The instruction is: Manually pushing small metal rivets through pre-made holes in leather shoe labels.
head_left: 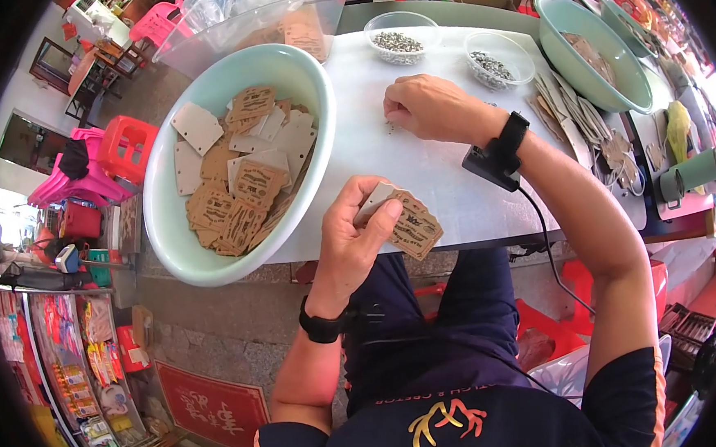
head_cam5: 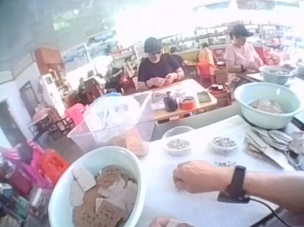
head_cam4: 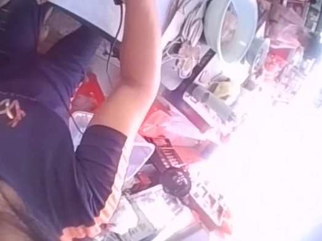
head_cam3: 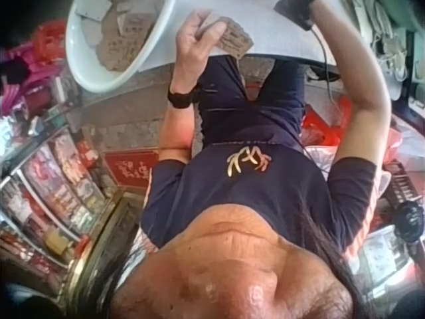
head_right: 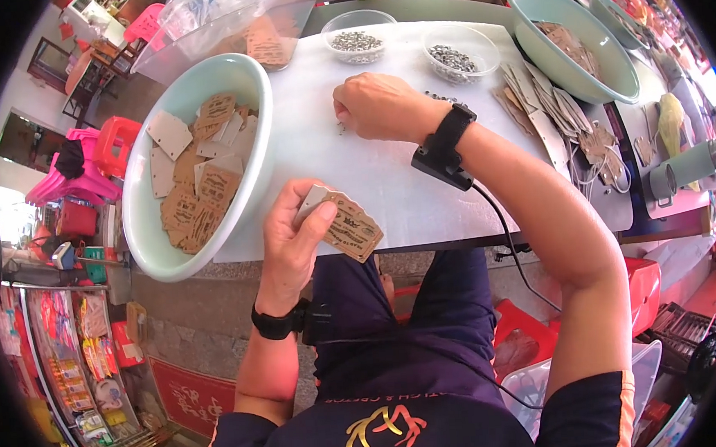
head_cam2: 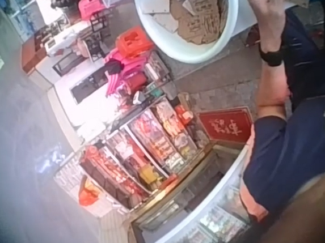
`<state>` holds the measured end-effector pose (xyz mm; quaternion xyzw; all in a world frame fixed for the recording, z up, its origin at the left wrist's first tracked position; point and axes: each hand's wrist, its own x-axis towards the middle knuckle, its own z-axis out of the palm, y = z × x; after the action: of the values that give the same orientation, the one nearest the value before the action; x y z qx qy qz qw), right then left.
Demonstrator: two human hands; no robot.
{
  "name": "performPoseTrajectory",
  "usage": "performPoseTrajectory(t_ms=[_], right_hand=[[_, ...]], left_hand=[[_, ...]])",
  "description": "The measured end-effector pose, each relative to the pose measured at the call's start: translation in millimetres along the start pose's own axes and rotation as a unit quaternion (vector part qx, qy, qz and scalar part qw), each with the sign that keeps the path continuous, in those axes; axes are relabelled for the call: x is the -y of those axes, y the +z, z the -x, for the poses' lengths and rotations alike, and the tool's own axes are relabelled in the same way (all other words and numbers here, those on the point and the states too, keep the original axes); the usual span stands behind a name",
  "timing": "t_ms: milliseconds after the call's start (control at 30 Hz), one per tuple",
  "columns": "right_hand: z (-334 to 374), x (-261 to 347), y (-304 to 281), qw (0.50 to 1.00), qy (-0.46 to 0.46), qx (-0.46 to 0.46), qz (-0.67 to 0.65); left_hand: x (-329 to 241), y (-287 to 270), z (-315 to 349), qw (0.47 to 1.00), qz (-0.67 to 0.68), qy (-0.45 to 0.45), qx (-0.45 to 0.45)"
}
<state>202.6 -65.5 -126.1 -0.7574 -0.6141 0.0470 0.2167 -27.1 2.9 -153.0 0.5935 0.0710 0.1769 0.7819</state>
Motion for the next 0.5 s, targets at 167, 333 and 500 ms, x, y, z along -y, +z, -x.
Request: performPoseTrajectory(t_ms=[167,333,500], right_hand=[[2,-7,-4,0.998,0.035,-0.033,0.029],[9,-2,-18,0.999,0.04,-0.031,-0.013],[13,7,-14,1.0,0.018,0.02,0.003]], left_hand=[[-1,0,0,1.0,-0.011,0.006,0.0],[0,1,0,1.0,0.004,0.001,0.007],[1,0,-1,1.0,-0.01,0.005,0.008]])
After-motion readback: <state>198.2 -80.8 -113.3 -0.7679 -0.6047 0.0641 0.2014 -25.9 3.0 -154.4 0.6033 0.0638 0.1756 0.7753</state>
